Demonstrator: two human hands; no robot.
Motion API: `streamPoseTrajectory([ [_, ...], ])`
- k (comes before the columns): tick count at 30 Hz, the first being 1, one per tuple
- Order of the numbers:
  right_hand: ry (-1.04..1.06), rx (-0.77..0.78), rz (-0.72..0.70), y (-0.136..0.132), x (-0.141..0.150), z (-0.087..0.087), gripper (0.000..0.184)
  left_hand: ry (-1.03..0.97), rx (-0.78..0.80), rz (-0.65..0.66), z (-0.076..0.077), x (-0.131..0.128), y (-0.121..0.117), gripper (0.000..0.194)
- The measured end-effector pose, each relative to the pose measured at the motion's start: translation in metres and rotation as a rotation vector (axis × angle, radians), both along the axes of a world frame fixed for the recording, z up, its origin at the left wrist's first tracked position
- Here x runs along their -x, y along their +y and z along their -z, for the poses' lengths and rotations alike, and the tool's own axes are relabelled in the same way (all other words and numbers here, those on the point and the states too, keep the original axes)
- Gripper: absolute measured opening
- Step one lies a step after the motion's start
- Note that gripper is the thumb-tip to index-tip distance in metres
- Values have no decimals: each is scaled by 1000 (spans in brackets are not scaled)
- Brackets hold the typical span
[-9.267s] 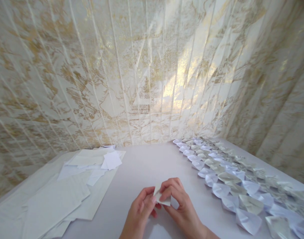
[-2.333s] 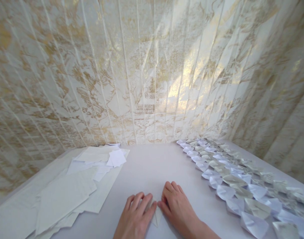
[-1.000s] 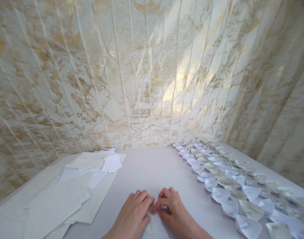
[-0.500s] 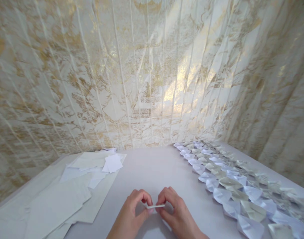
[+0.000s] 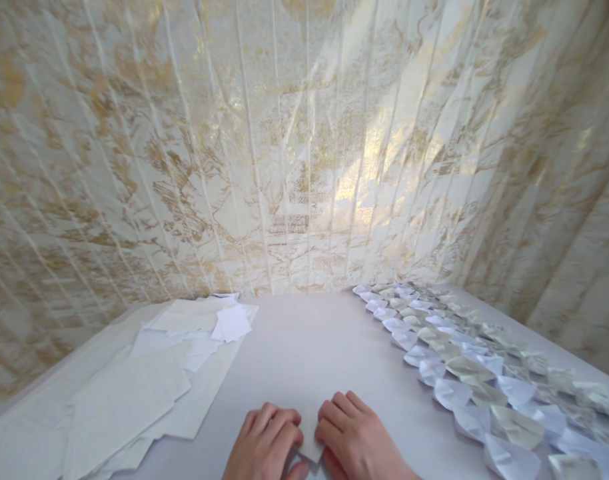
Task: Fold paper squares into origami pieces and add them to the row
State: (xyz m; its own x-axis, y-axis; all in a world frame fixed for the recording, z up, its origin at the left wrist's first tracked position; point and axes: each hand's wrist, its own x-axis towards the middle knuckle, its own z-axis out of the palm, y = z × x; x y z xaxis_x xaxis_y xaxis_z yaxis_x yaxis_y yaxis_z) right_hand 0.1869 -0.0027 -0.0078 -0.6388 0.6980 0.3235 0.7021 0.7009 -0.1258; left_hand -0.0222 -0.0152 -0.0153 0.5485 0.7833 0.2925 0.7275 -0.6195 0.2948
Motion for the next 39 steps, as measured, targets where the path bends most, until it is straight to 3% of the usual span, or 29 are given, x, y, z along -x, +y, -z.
streamPoseTrajectory([
  [5, 309, 347, 97, -1, -13, -12, 18, 19, -21, -59, -7, -5, 5, 10],
  [11, 449, 525, 279, 0, -8, -24, 15, -90, 142, -210, -13, -11, 8, 11],
  [34, 377, 406, 272, 1, -2, -16, 13, -117, 251, -282, -19, -18, 7, 6],
  [39, 391, 463, 212, 2, -7, -20, 33, -154, 290, -259, -20, -16, 8, 19],
])
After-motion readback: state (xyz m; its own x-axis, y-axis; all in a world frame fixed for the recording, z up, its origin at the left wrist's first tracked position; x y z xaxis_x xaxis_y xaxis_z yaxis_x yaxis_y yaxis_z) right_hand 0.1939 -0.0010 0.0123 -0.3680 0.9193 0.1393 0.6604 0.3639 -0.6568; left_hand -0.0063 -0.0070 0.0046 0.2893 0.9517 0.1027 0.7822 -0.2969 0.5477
